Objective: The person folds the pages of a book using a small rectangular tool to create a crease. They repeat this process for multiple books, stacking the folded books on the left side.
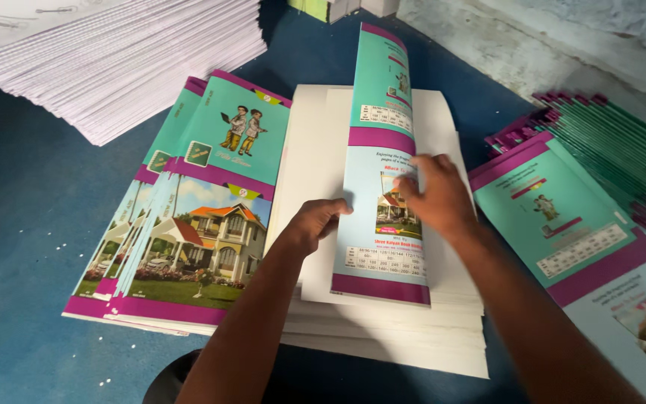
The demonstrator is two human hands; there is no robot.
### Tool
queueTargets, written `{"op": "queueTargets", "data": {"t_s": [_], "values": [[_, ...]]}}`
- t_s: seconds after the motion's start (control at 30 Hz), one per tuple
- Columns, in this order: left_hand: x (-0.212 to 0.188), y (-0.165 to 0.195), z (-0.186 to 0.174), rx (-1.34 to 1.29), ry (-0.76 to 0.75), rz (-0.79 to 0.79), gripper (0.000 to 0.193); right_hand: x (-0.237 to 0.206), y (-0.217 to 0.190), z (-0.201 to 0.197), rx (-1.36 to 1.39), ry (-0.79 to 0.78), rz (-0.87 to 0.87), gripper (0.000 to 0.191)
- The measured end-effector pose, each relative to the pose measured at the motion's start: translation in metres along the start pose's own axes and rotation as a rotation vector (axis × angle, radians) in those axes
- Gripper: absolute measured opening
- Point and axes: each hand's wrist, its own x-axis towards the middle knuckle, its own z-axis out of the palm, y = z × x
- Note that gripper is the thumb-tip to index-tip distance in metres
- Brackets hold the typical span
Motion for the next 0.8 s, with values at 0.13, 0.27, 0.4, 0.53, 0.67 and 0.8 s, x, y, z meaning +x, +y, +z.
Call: {"op": "queueTargets", "data": {"t_s": [0.13,0.27,0.4,0.53,0.67,0.8], "values": [[0.003,-0.002,-0.011,-0.124,-0.017,-0.013,0.024,0.021,0.023,0.010,0.095,-0.216,0.131,0.093],[0.005,0.003,-0.012,-0.040,0.080,-0.091,0.017,0.026,0.037,0.033,0.096,-0.307,0.150,0.099],[-0.003,0.018,-0.017,0.220,0.107,-0.092,0.028,0.026,0.046,0.053,0.119,-0.315,0.089,0.096],[-0.005,0.030,-0.019,0.656,0.336,-0.069,0.047,0.023,0.045,0.062,0.097,-0.319,0.027,0.096],[-0.001,0.029,-0.014,0.884,0.431,0.012,0.050,0.024,0.036,0.070,0.044,-0.320,0.051,0.098],[0.001,0.022,-0.006,0.953,0.452,-0.034,0.040,0.024,0.032,0.075,-0.009,-0.340,0.074,0.099]]}}
